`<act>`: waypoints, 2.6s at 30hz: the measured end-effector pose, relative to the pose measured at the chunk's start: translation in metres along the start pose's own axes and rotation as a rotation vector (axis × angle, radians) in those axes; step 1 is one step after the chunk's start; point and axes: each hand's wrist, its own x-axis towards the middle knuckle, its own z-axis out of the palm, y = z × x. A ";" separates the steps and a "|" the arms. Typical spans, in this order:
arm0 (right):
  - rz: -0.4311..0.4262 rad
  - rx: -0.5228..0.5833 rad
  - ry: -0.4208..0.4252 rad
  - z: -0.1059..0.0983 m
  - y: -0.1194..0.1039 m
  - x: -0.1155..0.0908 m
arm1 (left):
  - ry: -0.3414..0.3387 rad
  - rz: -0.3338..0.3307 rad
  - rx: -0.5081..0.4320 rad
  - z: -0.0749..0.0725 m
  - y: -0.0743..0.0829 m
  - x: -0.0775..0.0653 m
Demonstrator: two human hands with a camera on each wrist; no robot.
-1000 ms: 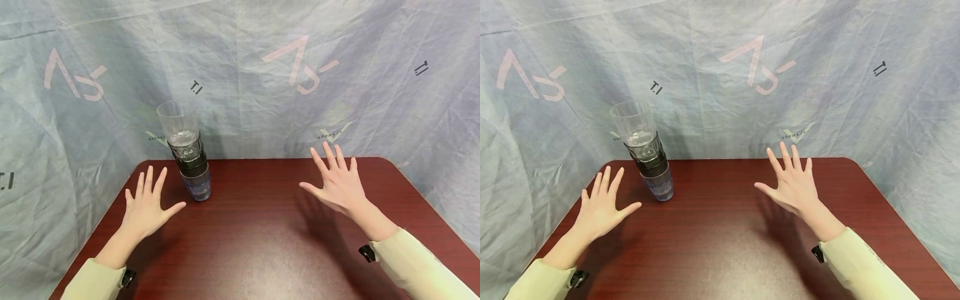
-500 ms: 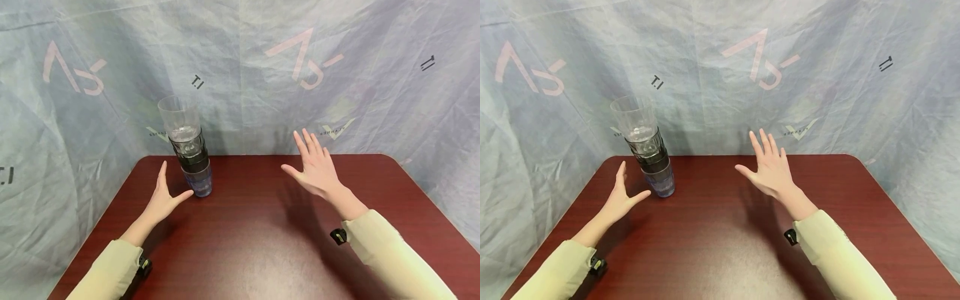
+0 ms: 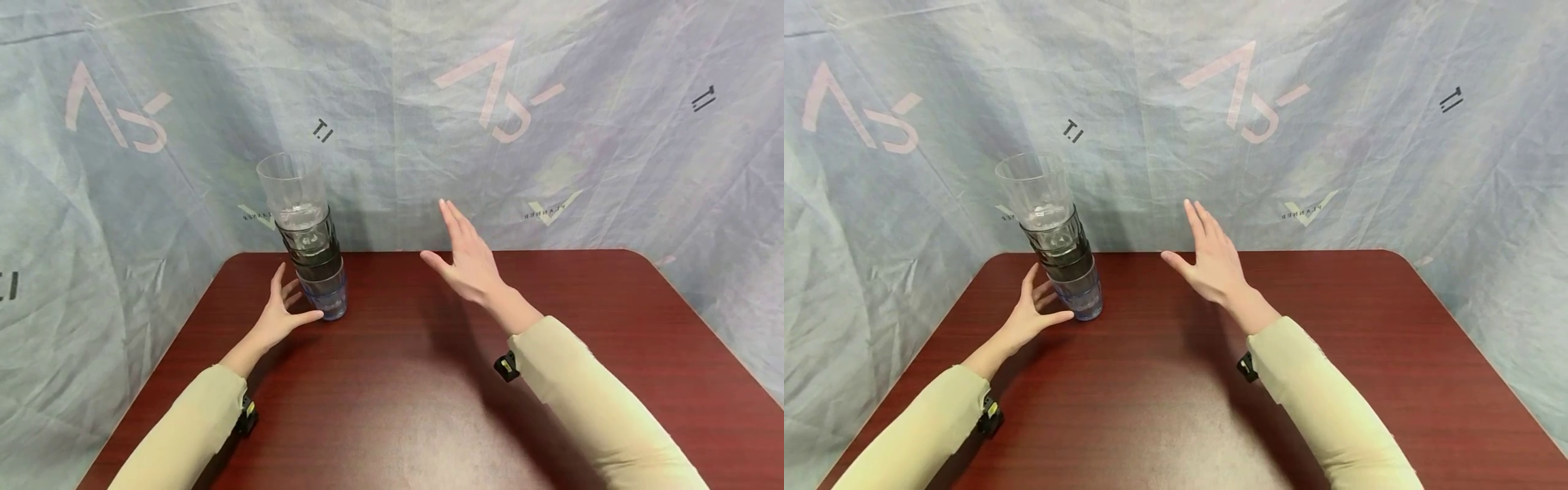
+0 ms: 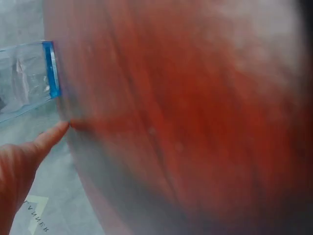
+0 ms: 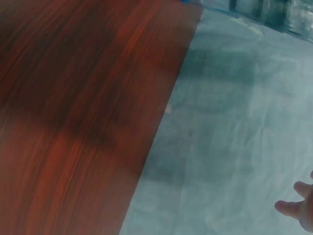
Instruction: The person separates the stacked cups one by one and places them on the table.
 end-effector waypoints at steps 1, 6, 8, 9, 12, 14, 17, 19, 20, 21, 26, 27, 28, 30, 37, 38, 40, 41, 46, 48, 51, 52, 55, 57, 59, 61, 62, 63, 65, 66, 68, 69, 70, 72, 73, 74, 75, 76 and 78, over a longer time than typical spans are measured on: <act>-0.002 0.018 -0.003 0.003 -0.002 0.003 | -0.007 0.006 -0.013 0.000 -0.001 0.001; 0.000 0.095 -0.019 0.017 -0.015 0.017 | -0.025 0.030 -0.029 0.002 -0.003 0.006; -0.001 0.120 -0.026 0.022 -0.022 0.024 | -0.032 0.036 -0.025 0.003 -0.003 0.007; 0.001 0.134 -0.030 0.024 -0.026 0.027 | -0.036 0.040 -0.018 0.003 -0.003 0.007; 0.004 0.182 -0.041 0.029 -0.038 0.038 | -0.036 0.043 -0.013 0.005 -0.003 0.008; 0.012 0.205 -0.045 0.033 -0.046 0.045 | -0.034 0.050 -0.008 0.005 -0.003 0.009; 0.017 0.235 -0.040 0.038 -0.057 0.057 | -0.027 0.057 0.003 0.006 -0.002 0.009; 0.018 0.273 -0.032 0.041 -0.064 0.065 | -0.026 0.062 0.014 0.007 0.000 0.009; 0.017 0.299 -0.031 0.042 -0.067 0.069 | -0.024 0.064 0.016 0.007 0.001 0.009; 0.011 0.328 -0.027 0.043 -0.070 0.073 | -0.023 0.065 0.017 0.007 0.003 0.009; -0.021 0.463 -0.041 0.046 -0.087 0.093 | -0.030 0.061 0.029 0.010 0.025 0.004; -0.027 0.481 -0.046 0.047 -0.091 0.096 | -0.030 0.062 0.034 0.011 0.030 0.002; -0.029 0.495 -0.053 0.048 -0.094 0.099 | -0.026 0.060 0.047 0.012 0.028 0.003; -0.030 0.522 -0.064 0.051 -0.101 0.104 | -0.013 0.059 0.057 0.013 0.020 0.008; 0.017 0.643 -0.075 0.061 -0.115 0.115 | 0.014 0.032 0.127 0.019 0.006 0.017; 0.024 0.659 -0.073 0.063 -0.116 0.117 | 0.013 0.024 0.131 0.019 0.006 0.017; 0.038 0.684 -0.074 0.064 -0.119 0.118 | 0.013 0.017 0.144 0.020 0.007 0.017; 0.045 0.693 -0.076 0.065 -0.121 0.119 | 0.013 0.015 0.148 0.020 0.007 0.017; 0.051 0.699 -0.092 0.070 -0.125 0.122 | 0.010 0.017 0.150 0.019 0.005 0.017; 0.052 0.690 -0.096 0.072 -0.126 0.124 | 0.010 0.018 0.151 0.019 0.004 0.017; 0.046 0.669 -0.090 0.073 -0.128 0.125 | 0.013 0.024 0.156 0.019 0.003 0.017; 0.042 0.668 -0.091 0.073 -0.129 0.124 | 0.015 0.026 0.157 0.019 0.003 0.017; 0.015 0.677 -0.091 0.073 -0.132 0.124 | 0.017 0.026 0.156 0.019 0.002 0.017; 0.001 0.693 -0.096 0.073 -0.134 0.124 | 0.018 0.027 0.155 0.019 0.002 0.017; -0.003 0.708 -0.102 0.072 -0.135 0.124 | 0.017 0.027 0.157 0.019 0.002 0.016; -0.001 0.717 -0.107 0.071 -0.136 0.124 | 0.016 0.028 0.160 0.019 0.002 0.016; 0.000 0.724 -0.109 0.071 -0.136 0.124 | 0.015 0.030 0.159 0.019 0.002 0.016; 0.000 0.728 -0.110 0.071 -0.136 0.124 | 0.013 0.030 0.159 0.019 0.002 0.016; 0.004 0.727 -0.105 0.069 -0.137 0.124 | 0.010 0.033 0.154 0.019 0.003 0.015; 0.006 0.723 -0.102 0.069 -0.137 0.123 | 0.008 0.033 0.152 0.019 0.004 0.015; 0.015 0.714 -0.095 0.068 -0.137 0.123 | 0.003 0.036 0.150 0.019 0.005 0.015; 0.020 0.707 -0.089 0.068 -0.137 0.122 | 0.001 0.036 0.149 0.019 0.006 0.015; 0.024 0.708 -0.084 0.068 -0.137 0.122 | 0.001 0.036 0.148 0.019 0.006 0.015; 0.027 0.718 -0.075 0.069 -0.137 0.122 | 0.001 0.030 0.149 0.020 0.006 0.015; 0.026 0.723 -0.066 0.069 -0.138 0.122 | 0.000 0.028 0.151 0.020 0.006 0.015; 0.030 0.726 -0.058 0.069 -0.138 0.122 | 0.001 0.025 0.153 0.020 0.006 0.015; 0.030 0.732 -0.047 0.070 -0.138 0.122 | 0.002 0.020 0.154 0.021 0.005 0.016; 0.030 0.738 -0.036 0.070 -0.138 0.122 | 0.003 0.017 0.158 0.021 0.005 0.016; 0.021 0.743 0.002 0.070 -0.139 0.122 | 0.002 0.014 0.165 0.022 0.004 0.017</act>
